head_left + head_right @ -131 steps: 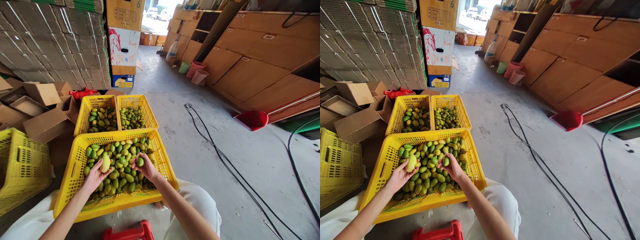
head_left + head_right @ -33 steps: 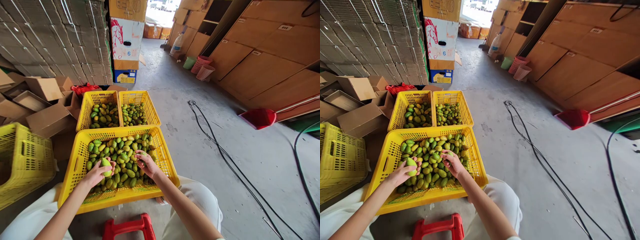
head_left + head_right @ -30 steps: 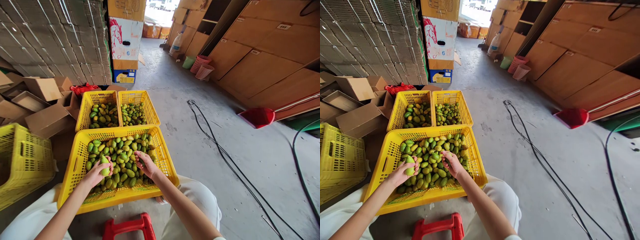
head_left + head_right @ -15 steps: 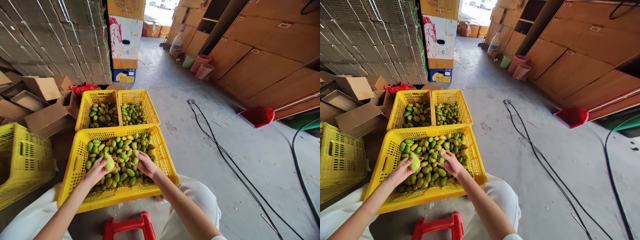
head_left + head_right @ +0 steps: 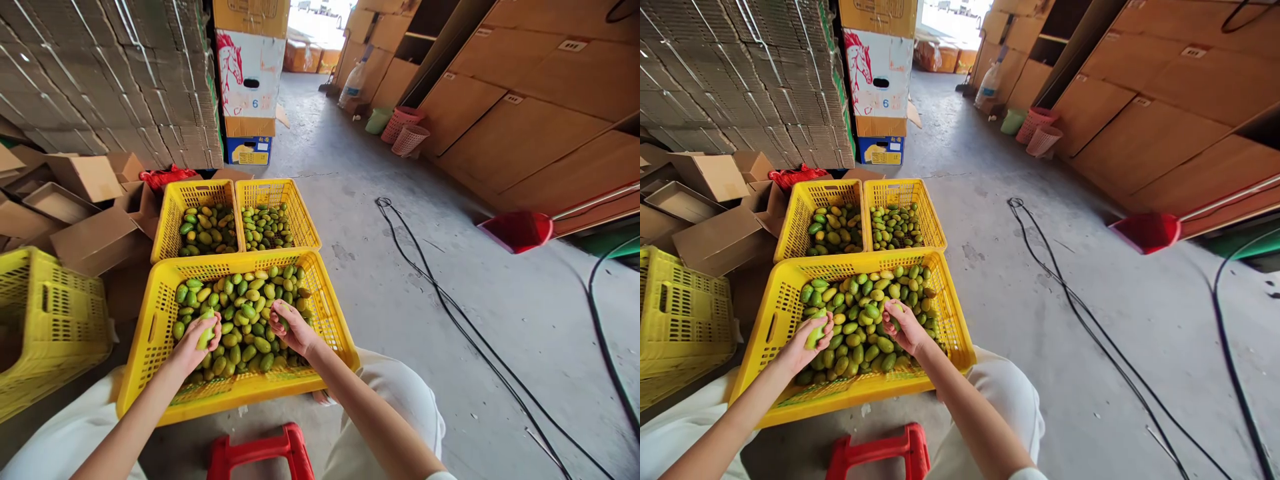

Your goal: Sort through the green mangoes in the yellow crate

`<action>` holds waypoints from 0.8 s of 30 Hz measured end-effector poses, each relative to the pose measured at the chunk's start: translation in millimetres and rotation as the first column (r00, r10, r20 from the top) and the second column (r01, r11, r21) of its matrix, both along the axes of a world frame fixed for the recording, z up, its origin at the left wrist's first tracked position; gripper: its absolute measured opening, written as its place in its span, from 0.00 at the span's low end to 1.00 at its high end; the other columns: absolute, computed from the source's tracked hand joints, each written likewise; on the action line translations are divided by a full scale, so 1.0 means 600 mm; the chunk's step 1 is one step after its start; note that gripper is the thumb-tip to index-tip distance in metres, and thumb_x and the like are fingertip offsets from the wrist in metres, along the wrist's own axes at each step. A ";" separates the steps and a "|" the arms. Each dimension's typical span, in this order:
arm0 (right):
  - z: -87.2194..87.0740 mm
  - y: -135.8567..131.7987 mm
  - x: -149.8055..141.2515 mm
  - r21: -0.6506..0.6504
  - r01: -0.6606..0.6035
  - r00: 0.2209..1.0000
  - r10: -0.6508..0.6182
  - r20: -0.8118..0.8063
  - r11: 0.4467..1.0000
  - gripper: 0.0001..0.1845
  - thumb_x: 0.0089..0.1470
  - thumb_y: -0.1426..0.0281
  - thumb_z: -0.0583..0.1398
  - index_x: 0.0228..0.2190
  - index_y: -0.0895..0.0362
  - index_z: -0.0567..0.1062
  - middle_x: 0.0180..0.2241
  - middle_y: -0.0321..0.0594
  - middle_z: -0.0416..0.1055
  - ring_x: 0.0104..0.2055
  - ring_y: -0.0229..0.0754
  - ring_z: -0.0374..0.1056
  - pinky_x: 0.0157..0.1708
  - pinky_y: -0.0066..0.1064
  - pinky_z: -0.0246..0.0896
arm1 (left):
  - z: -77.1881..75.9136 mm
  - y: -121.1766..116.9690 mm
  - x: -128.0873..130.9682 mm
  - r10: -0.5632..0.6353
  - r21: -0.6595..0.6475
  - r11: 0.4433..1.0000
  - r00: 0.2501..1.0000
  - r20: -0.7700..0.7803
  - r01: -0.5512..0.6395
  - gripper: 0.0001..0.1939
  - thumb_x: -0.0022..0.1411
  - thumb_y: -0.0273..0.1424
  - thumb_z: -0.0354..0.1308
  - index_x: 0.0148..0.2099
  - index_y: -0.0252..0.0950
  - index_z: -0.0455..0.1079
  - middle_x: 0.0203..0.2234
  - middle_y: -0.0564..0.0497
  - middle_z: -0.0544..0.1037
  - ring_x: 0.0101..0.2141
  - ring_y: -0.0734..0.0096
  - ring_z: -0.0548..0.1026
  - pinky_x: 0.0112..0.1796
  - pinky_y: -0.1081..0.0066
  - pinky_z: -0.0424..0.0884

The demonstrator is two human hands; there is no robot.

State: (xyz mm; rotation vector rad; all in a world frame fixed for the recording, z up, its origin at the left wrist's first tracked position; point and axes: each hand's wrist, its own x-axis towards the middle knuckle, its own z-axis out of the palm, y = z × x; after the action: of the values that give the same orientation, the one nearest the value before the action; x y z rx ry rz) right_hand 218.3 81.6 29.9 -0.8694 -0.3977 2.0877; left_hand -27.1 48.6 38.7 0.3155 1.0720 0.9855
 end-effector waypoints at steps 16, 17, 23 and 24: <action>-0.004 -0.001 -0.004 -0.022 0.099 0.995 -0.099 -0.017 0.995 0.23 0.37 0.70 0.76 0.33 0.55 0.73 0.25 0.28 0.68 0.26 0.30 0.63 0.30 0.24 0.60 | 0.004 0.003 -0.002 0.138 0.017 0.990 0.978 0.157 -0.143 0.13 0.50 0.27 0.69 0.36 0.35 0.69 0.26 0.53 0.71 0.26 0.76 0.69 0.29 0.76 0.70; -0.004 -0.001 -0.003 -0.017 0.094 0.995 -0.095 -0.023 0.995 0.23 0.36 0.72 0.76 0.32 0.55 0.72 0.24 0.27 0.67 0.25 0.29 0.61 0.29 0.23 0.58 | 0.004 0.001 -0.003 0.113 0.033 0.992 0.981 0.159 -0.120 0.13 0.50 0.27 0.69 0.36 0.35 0.69 0.24 0.54 0.68 0.25 0.77 0.66 0.27 0.77 0.68; 0.000 0.001 0.000 0.036 0.035 0.998 -0.037 0.046 0.999 0.22 0.41 0.64 0.75 0.34 0.56 0.73 0.22 0.27 0.62 0.19 0.27 0.50 0.20 0.23 0.43 | 0.004 -0.003 0.000 0.021 0.093 0.995 0.990 0.141 -0.034 0.12 0.49 0.28 0.68 0.35 0.35 0.68 0.24 0.54 0.67 0.25 0.77 0.64 0.29 0.75 0.66; 0.002 0.001 0.000 0.050 0.019 0.998 -0.022 0.053 0.999 0.22 0.42 0.60 0.74 0.35 0.56 0.73 0.21 0.26 0.60 0.19 0.27 0.46 0.19 0.23 0.40 | 0.004 -0.003 0.002 0.023 0.092 0.995 0.989 0.144 -0.037 0.12 0.49 0.27 0.68 0.34 0.35 0.68 0.24 0.55 0.67 0.25 0.78 0.64 0.29 0.76 0.66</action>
State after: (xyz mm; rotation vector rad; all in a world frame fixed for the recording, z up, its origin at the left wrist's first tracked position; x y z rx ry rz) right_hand 218.4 82.2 31.0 -0.8977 -0.4652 2.0308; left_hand -25.7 46.7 41.2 0.3019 0.9038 1.0718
